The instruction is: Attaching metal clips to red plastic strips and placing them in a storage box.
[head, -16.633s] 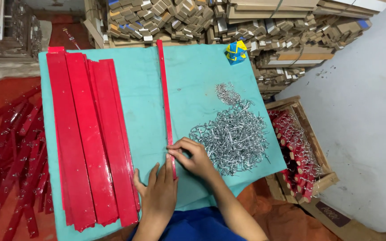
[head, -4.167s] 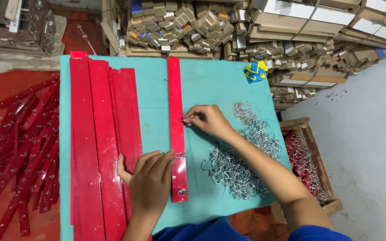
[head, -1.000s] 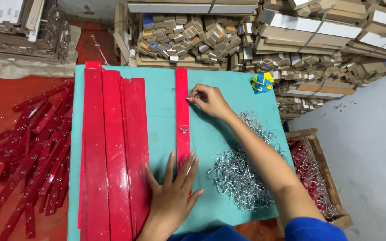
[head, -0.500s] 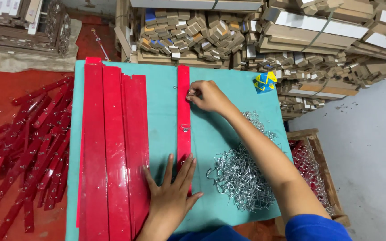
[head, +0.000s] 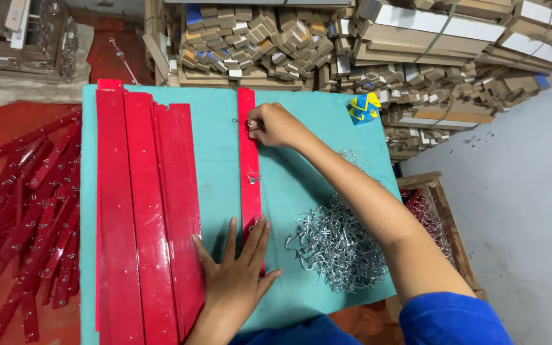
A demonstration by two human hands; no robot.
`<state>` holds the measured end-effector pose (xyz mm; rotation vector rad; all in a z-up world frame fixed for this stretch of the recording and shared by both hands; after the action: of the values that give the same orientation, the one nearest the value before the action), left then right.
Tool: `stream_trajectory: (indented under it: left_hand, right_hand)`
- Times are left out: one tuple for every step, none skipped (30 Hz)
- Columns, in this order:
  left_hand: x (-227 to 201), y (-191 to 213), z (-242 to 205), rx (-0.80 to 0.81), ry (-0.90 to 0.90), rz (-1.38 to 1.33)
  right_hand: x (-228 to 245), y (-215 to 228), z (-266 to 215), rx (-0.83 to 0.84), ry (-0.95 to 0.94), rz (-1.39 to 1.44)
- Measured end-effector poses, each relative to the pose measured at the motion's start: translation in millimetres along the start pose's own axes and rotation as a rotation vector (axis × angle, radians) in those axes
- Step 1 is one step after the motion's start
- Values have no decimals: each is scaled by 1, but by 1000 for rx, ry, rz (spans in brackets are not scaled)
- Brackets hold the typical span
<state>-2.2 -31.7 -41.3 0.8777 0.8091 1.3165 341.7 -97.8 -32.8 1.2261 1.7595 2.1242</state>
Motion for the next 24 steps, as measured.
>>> stream_trajectory:
  left_hand:
    - [-1, 0, 1, 2, 1, -3]
    - [-1, 0, 1, 5, 1, -3]
    - [-1, 0, 1, 8, 2, -4]
    - [-1, 0, 0, 3, -1, -1]
    - [-2, 1, -1, 0, 2, -3]
    - [-2, 1, -1, -5, 6, -4]
    - [1, -2, 3, -12, 3, 0]
    - [0, -1, 3, -5, 1, -6]
    - [-2, 0, 1, 1, -1, -11]
    - [-1, 0, 1, 2, -3, -13]
    - [0, 1, 1, 3, 1, -12]
    - [0, 1, 1, 0, 5, -9]
    - [2, 0, 2, -3, 4, -9]
    - [3, 1, 1, -10, 3, -34]
    - [3, 1, 0, -17, 1, -59]
    - [3, 2, 0, -9, -3, -68]
    - [2, 3, 0, -8, 2, -76]
    - [5, 2, 1, -12, 4, -78]
    - [4, 6, -4, -8, -2, -80]
    - [5, 7, -2, -3, 1, -97]
    - [6, 8, 0, 2, 4, -115]
    - [7, 9, 2, -4, 2, -114]
    - [7, 9, 3, -13, -1, -112]
    - [7, 12, 1, -12, -5, -112]
  right_hand:
    - [-7, -6, 3, 3, -2, 0]
    - [-12, -13, 5, -9, 11, -35]
    - [-18, -19, 8, -20, 24, -69]
    - [-18, -23, 7, -26, 25, -71]
    - [-19, -26, 7, -24, -2, -101]
    - [-20, -29, 7, -23, -29, -132]
    - [-21, -24, 14, -29, -27, -134]
    - [-23, -25, 14, -9, -55, -105]
    - [-24, -25, 13, 12, -84, -75]
    - [-23, -25, 11, 12, -86, -75]
    - [-21, -24, 10, -1, -76, -31]
    - [-19, -21, 10, -17, -62, 10]
    - [-20, -22, 10, -19, -61, 8]
    - [-20, -25, 7, -68, -58, -7]
    - [-21, -28, 4, -116, -55, -22]
    - [-17, -26, -8, -111, -66, -19]
    - [-13, -25, -19, -81, -82, -90]
    - [-8, -23, -27, -56, -92, -160]
    - [7, -14, -48, -58, -98, -157]
    - [21, 2, -64, -101, -9, -84]
    - [35, 18, -81, -143, 81, -12]
    - [36, 31, -94, -148, 83, -16]
    - [37, 40, -109, 70, 118, -27]
    - [38, 45, -127, 294, 147, -29]
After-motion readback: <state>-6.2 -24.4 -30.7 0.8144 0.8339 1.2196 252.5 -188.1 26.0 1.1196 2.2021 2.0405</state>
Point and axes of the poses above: each hand's wrist, its own z-axis towards the middle knuckle, its own y-axis out of the back of the hand, x = y × z, the point moved 1 cm from there along z, towards the middle knuckle, and after that the axes turned 4 degrees about -x, right-handed, at the moved point
